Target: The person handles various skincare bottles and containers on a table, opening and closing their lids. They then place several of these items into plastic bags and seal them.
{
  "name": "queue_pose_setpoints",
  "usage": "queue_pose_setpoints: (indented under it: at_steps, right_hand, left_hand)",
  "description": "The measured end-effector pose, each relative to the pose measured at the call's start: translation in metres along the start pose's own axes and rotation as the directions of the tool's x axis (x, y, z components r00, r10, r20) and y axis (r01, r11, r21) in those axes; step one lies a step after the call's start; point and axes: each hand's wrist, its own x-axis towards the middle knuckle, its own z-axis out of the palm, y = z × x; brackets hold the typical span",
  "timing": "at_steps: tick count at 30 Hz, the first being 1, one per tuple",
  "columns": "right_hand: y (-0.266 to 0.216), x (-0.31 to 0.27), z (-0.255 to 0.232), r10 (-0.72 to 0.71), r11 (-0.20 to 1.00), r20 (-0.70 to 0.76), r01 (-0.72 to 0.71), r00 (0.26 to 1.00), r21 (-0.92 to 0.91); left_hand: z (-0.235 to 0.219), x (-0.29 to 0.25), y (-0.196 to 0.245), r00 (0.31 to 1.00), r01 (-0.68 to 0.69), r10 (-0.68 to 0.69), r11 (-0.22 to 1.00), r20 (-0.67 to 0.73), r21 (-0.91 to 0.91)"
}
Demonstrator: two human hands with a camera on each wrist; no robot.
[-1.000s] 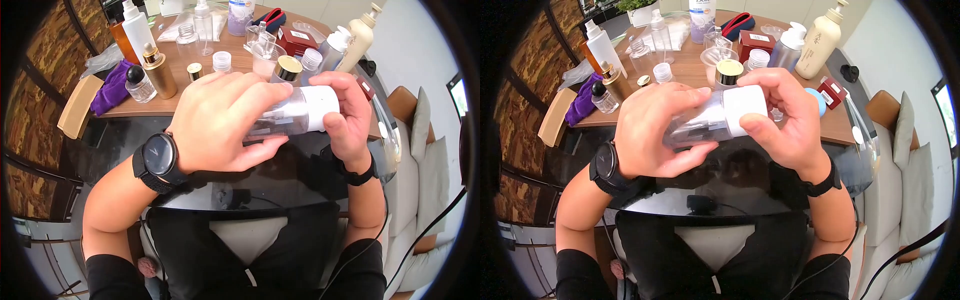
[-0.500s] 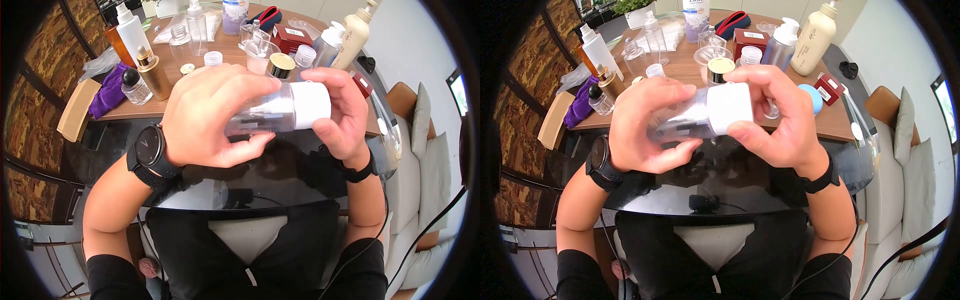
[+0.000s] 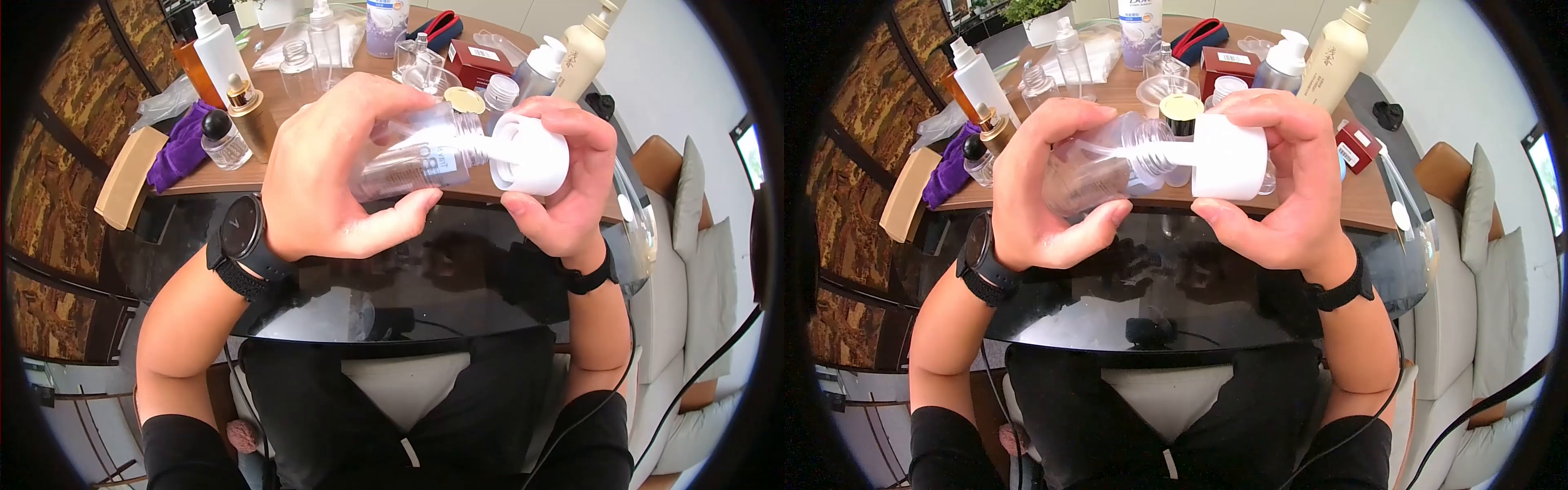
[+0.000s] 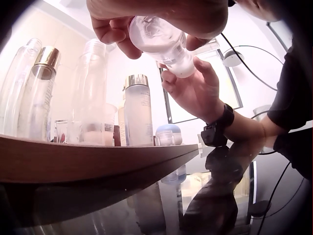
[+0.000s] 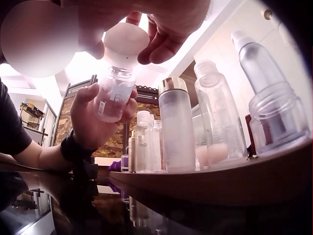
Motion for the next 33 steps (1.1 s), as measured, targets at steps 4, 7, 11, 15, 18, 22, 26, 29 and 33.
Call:
queue_pose_setpoints:
  at_steps: [4,7,11,15,18,22,26,29,33]
  right_hand:
    - [-0.001,0.001,-0.003,-0.017,0.993,0.026,0.020,1.000,-0.119]
    - [-0.007,0.003,-0.004,0.005,0.978,0.043,0.004,0.999,-0.208]
    - [-0.010,0.004,-0.003,0.006,0.960,0.057,0.010,0.998,-0.280]
    - [-0.009,0.003,-0.005,0.050,0.956,0.045,-0.035,0.998,-0.290]
    - [-0.005,-0.004,-0.002,0.180,0.976,-0.016,-0.181,0.983,-0.125]
    - [-0.007,-0.004,-0.003,0.152,0.983,0.007,-0.150,0.988,-0.105]
    - [-0.014,-0.002,0.007,0.200,0.974,-0.096,-0.209,0.975,-0.089]
    - [-0.012,-0.008,0.008,0.271,0.937,-0.164,-0.299,0.949,-0.180]
    - [-0.022,-0.002,-0.019,0.178,0.939,-0.026,-0.177,0.984,-0.295]
  left_hand:
    - [0.000,0.001,-0.001,0.998,-0.056,0.056,0.998,0.020,0.006]
    - [0.002,0.001,0.000,0.997,-0.063,0.063,0.998,0.036,-0.019]
    - [0.004,0.000,0.000,0.998,-0.066,0.066,0.998,0.018,0.002]
    - [0.006,0.000,-0.002,0.993,-0.115,0.117,0.991,-0.022,0.065]
    - [0.005,-0.001,-0.001,0.987,-0.159,0.158,0.984,0.018,0.082]
    - [0.007,-0.002,0.003,0.988,-0.149,0.148,0.988,0.037,0.033]
    - [0.005,-0.003,-0.002,0.988,-0.148,0.151,0.988,-0.045,0.051]
    - [0.005,-0.004,-0.003,0.988,-0.137,0.142,0.987,-0.063,0.079]
    - [0.004,-0.003,-0.002,0.990,-0.121,0.126,0.989,-0.065,0.081]
